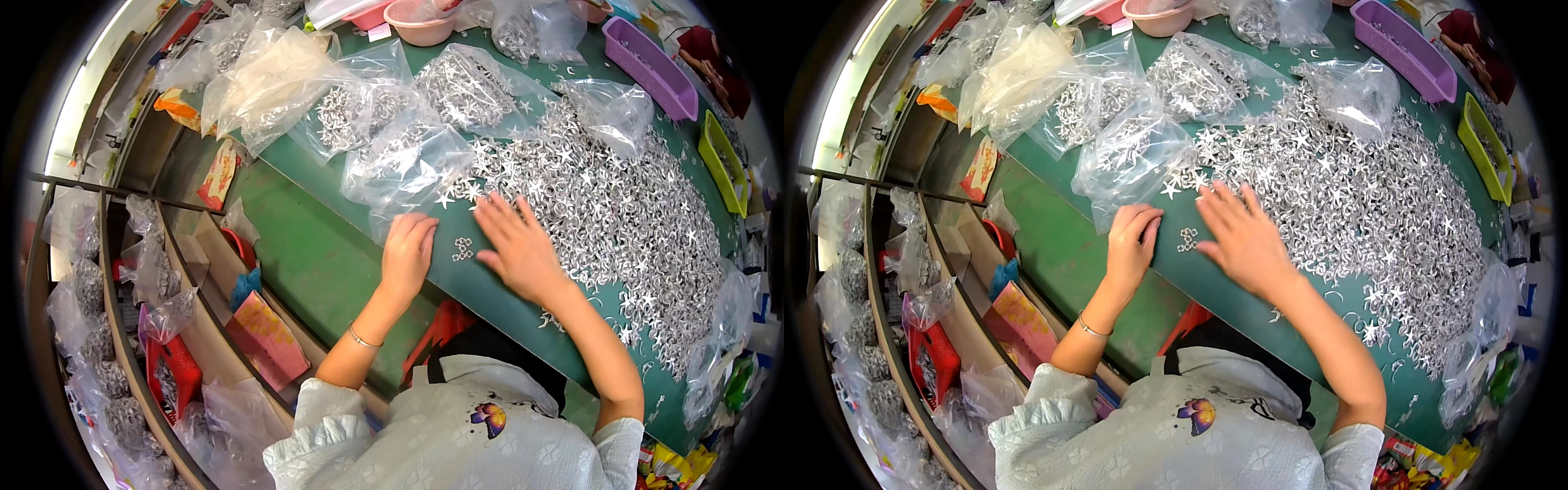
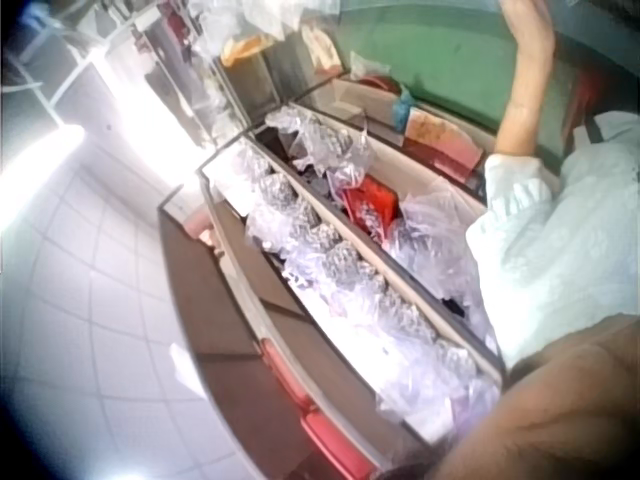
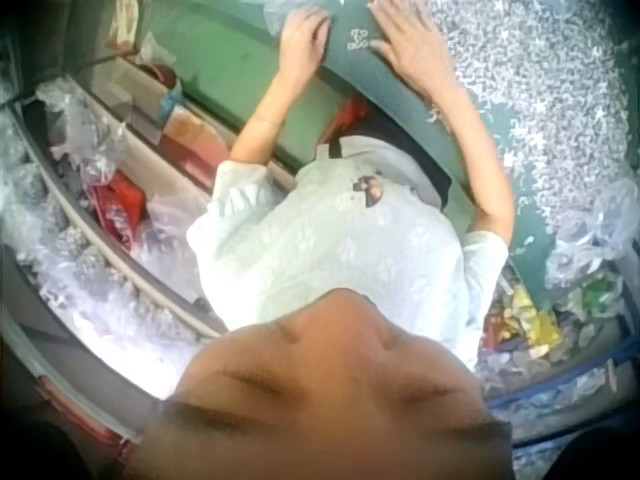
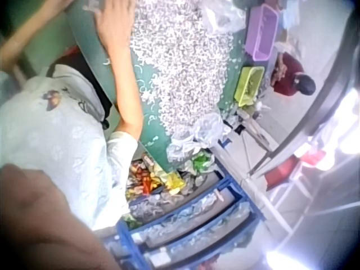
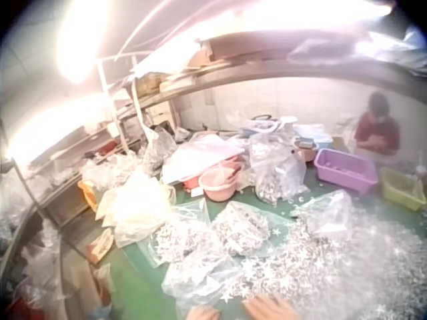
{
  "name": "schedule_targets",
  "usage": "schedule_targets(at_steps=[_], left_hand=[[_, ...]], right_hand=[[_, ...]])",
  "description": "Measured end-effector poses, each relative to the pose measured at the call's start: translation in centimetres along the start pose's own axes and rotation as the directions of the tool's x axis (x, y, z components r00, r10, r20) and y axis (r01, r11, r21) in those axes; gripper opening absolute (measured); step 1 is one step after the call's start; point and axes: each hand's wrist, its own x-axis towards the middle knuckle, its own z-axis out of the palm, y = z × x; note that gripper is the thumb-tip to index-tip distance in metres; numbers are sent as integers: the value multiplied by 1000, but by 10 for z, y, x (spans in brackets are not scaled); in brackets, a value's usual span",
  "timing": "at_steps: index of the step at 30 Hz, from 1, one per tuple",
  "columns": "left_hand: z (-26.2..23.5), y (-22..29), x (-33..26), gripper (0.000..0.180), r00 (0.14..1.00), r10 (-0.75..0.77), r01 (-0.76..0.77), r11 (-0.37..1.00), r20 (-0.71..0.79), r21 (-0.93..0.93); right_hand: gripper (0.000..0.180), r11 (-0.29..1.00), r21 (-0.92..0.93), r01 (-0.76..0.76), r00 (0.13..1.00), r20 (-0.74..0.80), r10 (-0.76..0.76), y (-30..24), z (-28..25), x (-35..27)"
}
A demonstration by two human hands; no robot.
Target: The person sorts through a pile of silver star-shaped and crescent moon-shaped decorative items by hand, picking up small groups of them, and placing them into small plastic bags.
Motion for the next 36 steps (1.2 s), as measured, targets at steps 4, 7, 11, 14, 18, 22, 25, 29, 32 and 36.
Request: schedule_targets(at_steps=[4, 7, 11, 14, 18, 22, 25, 29, 32, 36], left_hand=[[-4, 6, -2, 18, 1000, 15, -14, 1000, -16, 26], [-7, 10, -4, 20, 998, 20, -27, 995, 65, 97], [-6, 5, -5, 21, 1000, 11, -13, 996, 25, 94], [-5, 3, -9, 21, 999, -20, 22, 998, -32, 54], [0, 9, -12, 16, 997, -16, 17, 1000, -76, 11], [4, 9, -7, 12, 981, -85, 86, 996, -174, -3], [9, 46, 4, 10, 992, 20, -31, 996, -123, -84], [39, 92, -8, 14, 966, 245, -218, 942, 79, -256], [59, 105, -29, 18, 937, 251, -160, 927, 242, -340], [59, 113, -45, 27, 926, 252, -122, 905, 281, -408]], right_hand=[[55, 999, -28, -21, 998, 61, 23, 4, -11, -6], [53, 994, 109, 16, 994, 110, -28, -4, -5, -16], [43, 961, 271, -44, 997, 70, 26, -7, -14, -34], [31, 910, 394, -132, 989, -13, 149, 0, -34, -64], [24, 830, 489, -267, 927, -106, 360, 14, -47, -118], [25, 820, 437, -369, 888, -95, 450, 7, -50, -144], [34, 823, 441, -357, 903, -63, 425, 0, -45, -148], [42, 831, 399, -387, 901, -30, 433, -6, -40, -144], [44, 869, 325, -373, 923, 36, 382, -17, -34, -149], [46, 840, 406, -360, 929, 69, 364, -20, -41, -163]])
